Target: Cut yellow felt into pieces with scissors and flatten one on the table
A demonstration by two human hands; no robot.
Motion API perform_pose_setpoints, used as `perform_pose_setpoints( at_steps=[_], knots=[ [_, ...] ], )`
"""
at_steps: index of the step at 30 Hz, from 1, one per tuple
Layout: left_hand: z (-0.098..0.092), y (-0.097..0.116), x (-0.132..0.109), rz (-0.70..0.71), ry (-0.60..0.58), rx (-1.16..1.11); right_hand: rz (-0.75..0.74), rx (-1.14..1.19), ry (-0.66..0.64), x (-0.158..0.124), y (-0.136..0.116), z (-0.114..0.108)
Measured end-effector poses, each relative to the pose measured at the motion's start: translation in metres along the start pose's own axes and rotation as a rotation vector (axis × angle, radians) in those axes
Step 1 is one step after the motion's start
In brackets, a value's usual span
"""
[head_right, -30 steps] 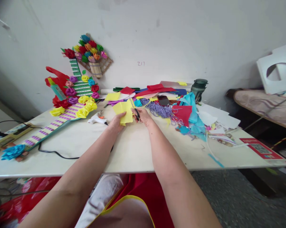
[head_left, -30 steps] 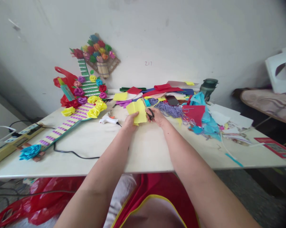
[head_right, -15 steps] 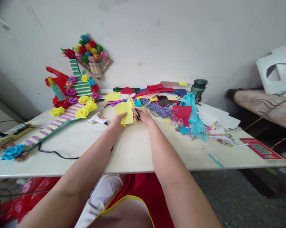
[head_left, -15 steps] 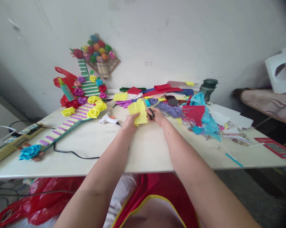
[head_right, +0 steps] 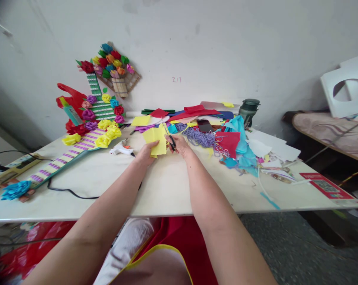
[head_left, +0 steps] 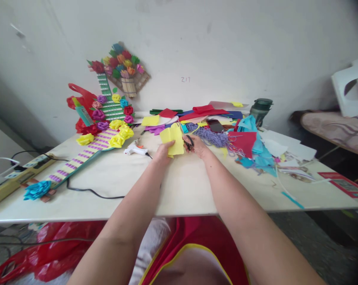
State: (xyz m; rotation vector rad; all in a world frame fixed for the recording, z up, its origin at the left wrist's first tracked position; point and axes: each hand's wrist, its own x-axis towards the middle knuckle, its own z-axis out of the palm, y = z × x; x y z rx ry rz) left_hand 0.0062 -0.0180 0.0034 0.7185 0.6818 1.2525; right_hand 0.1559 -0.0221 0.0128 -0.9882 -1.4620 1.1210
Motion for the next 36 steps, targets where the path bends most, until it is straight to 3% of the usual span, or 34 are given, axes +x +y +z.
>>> perform_pose_setpoints(
  at_steps=[36],
  knots=[
    [0.0008, 0.0006, -0.0011, -0.010, 0.023, 0.010, 0.017, 0.045, 0.065, -0.0003, -0.0043, 0.0030]
  ],
)
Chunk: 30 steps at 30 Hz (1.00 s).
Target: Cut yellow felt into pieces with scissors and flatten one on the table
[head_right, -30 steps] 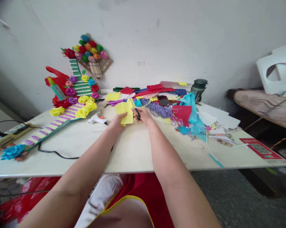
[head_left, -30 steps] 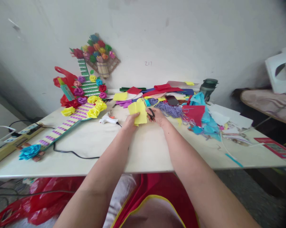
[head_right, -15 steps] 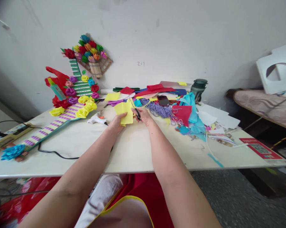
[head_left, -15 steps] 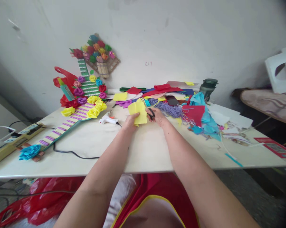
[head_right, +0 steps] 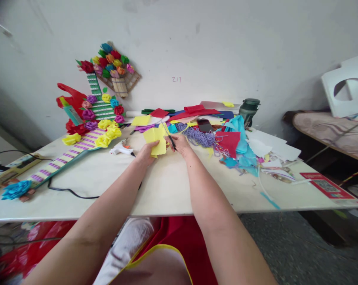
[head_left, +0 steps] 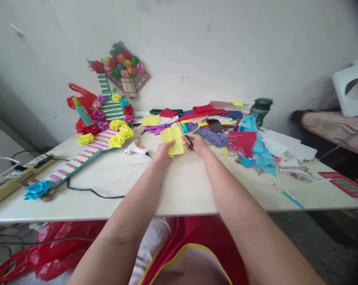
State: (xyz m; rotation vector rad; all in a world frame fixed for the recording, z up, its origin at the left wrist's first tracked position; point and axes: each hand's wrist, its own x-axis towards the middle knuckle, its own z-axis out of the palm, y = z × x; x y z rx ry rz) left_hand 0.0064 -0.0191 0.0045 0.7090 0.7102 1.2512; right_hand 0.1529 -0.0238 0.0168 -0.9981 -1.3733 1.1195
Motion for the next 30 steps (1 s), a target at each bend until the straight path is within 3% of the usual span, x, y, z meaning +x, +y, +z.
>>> perform_pose_setpoints(
  at_steps=[11, 14, 20, 24, 30],
  knots=[
    [-0.009, -0.003, 0.012, 0.063, 0.066, -0.008, -0.017, 0.079, 0.059, 0.000, -0.002, -0.004],
    [-0.012, -0.001, 0.016, 0.118, 0.148, -0.042, -0.080, 0.106, 0.185, 0.002, -0.003, -0.011],
    [-0.016, 0.007, 0.017, 0.263, 0.294, -0.085, -0.133, 0.110, 0.584, 0.016, -0.004, -0.030],
    [-0.018, 0.010, 0.016, 0.358, 0.343, -0.042, -0.054, -0.207, 0.675, 0.019, 0.002, -0.037],
    [-0.017, 0.014, 0.013, 0.409, 0.316, -0.016, 0.060, -0.931, 0.473, 0.010, 0.000, -0.029]
  ],
)
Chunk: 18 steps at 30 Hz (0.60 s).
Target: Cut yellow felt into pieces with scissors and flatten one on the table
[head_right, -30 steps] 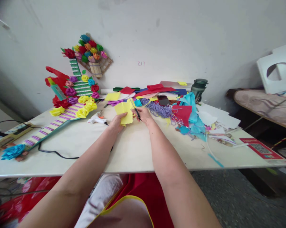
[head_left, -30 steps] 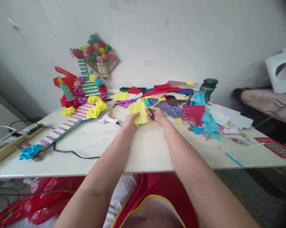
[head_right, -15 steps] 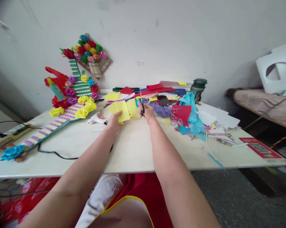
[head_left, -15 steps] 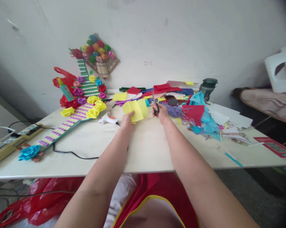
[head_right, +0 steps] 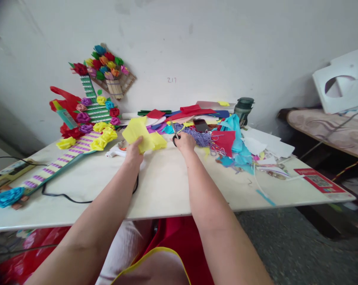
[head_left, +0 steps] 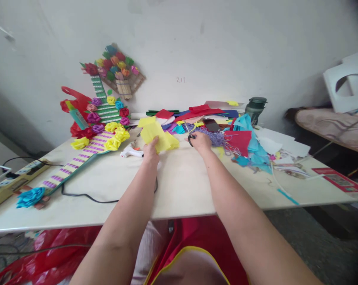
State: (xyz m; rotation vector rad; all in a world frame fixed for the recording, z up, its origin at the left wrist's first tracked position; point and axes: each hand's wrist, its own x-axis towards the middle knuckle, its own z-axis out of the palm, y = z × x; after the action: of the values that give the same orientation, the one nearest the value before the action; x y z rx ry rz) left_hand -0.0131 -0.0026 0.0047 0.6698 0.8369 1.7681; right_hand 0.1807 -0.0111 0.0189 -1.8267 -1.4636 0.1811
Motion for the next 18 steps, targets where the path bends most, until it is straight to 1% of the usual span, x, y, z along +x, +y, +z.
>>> perform_pose_setpoints(
  at_steps=[3, 7, 12, 15, 16, 18],
  knots=[
    [0.000, 0.000, 0.000, -0.029, -0.005, -0.004, -0.051, -0.152, -0.105, -0.004, -0.005, 0.000],
    [0.000, -0.003, 0.001, -0.049, -0.067, -0.008, -0.003, -0.241, -0.188, -0.005, -0.006, 0.000],
    [0.002, -0.007, -0.006, -0.100, -0.182, -0.005, 0.040, -0.198, -0.234, -0.005, -0.005, 0.001],
    [0.004, -0.007, -0.009, -0.128, -0.209, 0.001, 0.033, -0.164, -0.279, -0.004, -0.006, 0.001],
    [0.004, -0.007, -0.009, -0.136, -0.213, 0.008, 0.025, -0.148, -0.271, -0.004, -0.006, 0.000],
    [0.004, -0.007, -0.010, -0.145, -0.221, 0.026, -0.001, -0.071, -0.207, -0.005, -0.008, -0.002]
  ],
)
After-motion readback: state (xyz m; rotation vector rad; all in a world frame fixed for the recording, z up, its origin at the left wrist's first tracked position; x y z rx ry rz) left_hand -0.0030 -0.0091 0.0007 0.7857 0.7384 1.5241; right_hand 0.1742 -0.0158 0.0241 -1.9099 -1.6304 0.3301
